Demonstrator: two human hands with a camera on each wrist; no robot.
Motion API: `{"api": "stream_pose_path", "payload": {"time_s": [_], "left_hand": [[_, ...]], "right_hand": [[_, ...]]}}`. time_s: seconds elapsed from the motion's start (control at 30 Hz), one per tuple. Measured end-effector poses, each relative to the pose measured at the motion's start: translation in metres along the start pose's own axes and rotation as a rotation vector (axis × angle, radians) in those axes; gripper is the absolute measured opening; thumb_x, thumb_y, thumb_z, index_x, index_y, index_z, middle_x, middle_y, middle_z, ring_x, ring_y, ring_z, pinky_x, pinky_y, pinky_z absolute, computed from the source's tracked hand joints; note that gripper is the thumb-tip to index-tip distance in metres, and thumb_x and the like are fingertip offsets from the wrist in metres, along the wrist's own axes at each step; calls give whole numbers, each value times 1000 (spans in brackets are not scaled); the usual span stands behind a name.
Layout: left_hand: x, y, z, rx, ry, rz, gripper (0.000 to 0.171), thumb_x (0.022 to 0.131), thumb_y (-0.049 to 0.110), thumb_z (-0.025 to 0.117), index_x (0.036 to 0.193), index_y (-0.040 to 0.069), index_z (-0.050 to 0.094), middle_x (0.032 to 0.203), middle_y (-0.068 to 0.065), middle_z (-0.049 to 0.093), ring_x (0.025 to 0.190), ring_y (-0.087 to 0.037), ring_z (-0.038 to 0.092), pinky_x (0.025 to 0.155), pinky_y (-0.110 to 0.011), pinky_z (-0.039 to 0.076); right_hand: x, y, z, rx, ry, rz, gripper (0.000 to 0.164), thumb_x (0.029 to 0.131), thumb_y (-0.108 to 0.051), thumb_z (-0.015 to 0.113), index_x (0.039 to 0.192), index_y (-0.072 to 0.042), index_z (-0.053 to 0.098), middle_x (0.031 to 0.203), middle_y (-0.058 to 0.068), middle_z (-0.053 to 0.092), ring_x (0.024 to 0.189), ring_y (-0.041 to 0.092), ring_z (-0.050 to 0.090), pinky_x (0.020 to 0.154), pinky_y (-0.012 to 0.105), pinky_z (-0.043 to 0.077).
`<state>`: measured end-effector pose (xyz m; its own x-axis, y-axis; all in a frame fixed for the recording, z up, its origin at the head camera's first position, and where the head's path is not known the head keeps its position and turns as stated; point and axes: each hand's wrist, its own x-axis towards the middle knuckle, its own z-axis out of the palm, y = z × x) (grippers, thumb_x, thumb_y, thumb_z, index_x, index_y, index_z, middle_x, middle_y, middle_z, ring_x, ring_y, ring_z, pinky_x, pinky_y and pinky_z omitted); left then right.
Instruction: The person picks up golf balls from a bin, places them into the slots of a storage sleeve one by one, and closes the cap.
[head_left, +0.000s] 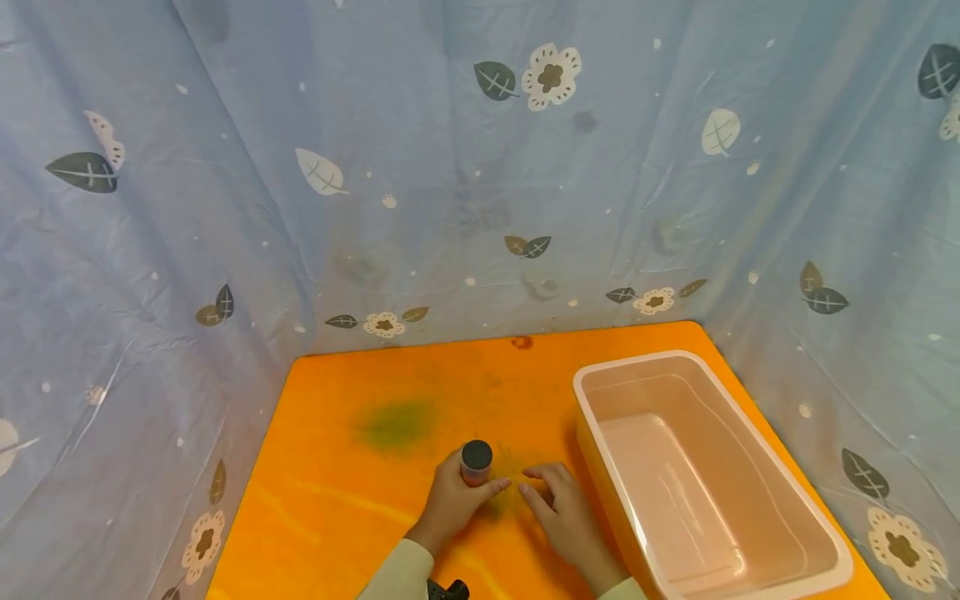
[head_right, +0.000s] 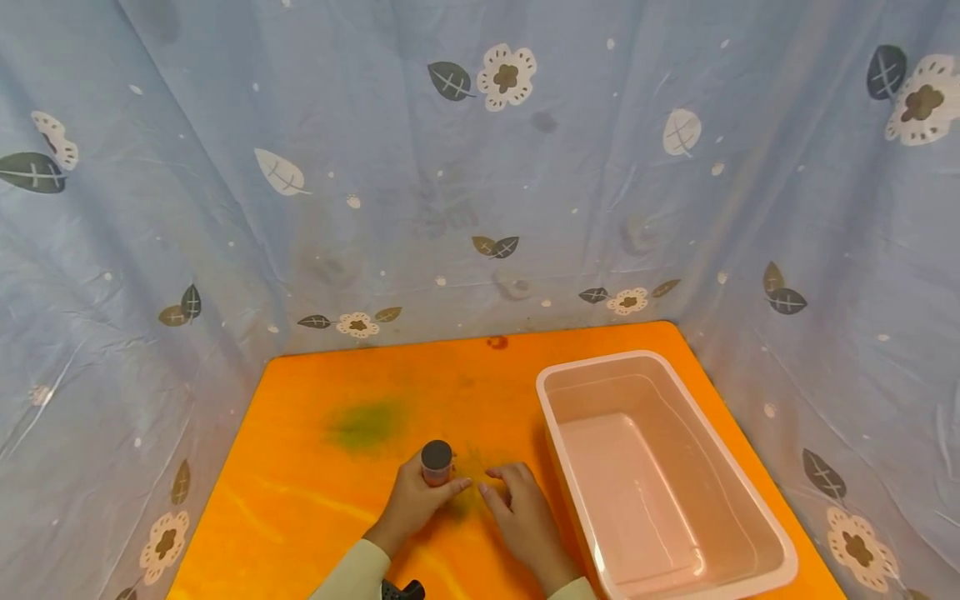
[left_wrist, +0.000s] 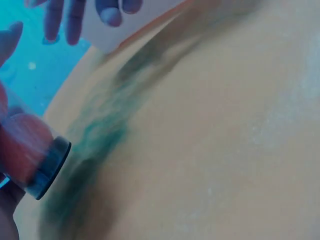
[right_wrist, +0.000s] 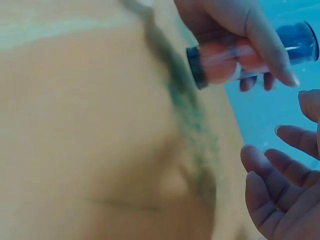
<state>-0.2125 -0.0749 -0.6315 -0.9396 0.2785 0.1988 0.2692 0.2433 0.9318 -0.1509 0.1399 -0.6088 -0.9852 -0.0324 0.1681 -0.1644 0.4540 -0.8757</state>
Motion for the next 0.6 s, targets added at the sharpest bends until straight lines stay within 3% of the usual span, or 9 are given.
{"api": "stream_pose_path", "payload": {"time_s": [0.17, 0.37, 0.6], "left_hand": [[2, -5, 3, 4, 5, 49, 53, 89, 29, 95, 127, 4, 69, 108, -16, 71, 97, -24, 70, 89, -40, 56], [-6, -13, 10, 35, 71, 84, 45, 86, 25, 97, 117, 6, 71, 96, -4, 70, 86, -15, 67, 81, -39, 57], [-10, -21, 17, -37, 70, 39, 39, 90, 21, 94, 115, 5, 69, 93, 4, 63, 84, -15, 65, 82, -37, 55]], "right_hand": [[-6, 8, 3, 27, 15, 33, 29, 109, -28, 72, 125, -4, 74, 112, -1, 62, 76, 12, 55, 68, 29, 52], [-8, 10, 3, 84, 18, 74, 31, 111, -28, 69, 125, -2, 73, 118, 3, 64, 75, 18, 61, 63, 29, 54], [-6, 10, 1, 93, 25, 68, 30, 111, -29, 68, 123, -1, 73, 118, 6, 64, 77, 26, 66, 63, 29, 56]]}}
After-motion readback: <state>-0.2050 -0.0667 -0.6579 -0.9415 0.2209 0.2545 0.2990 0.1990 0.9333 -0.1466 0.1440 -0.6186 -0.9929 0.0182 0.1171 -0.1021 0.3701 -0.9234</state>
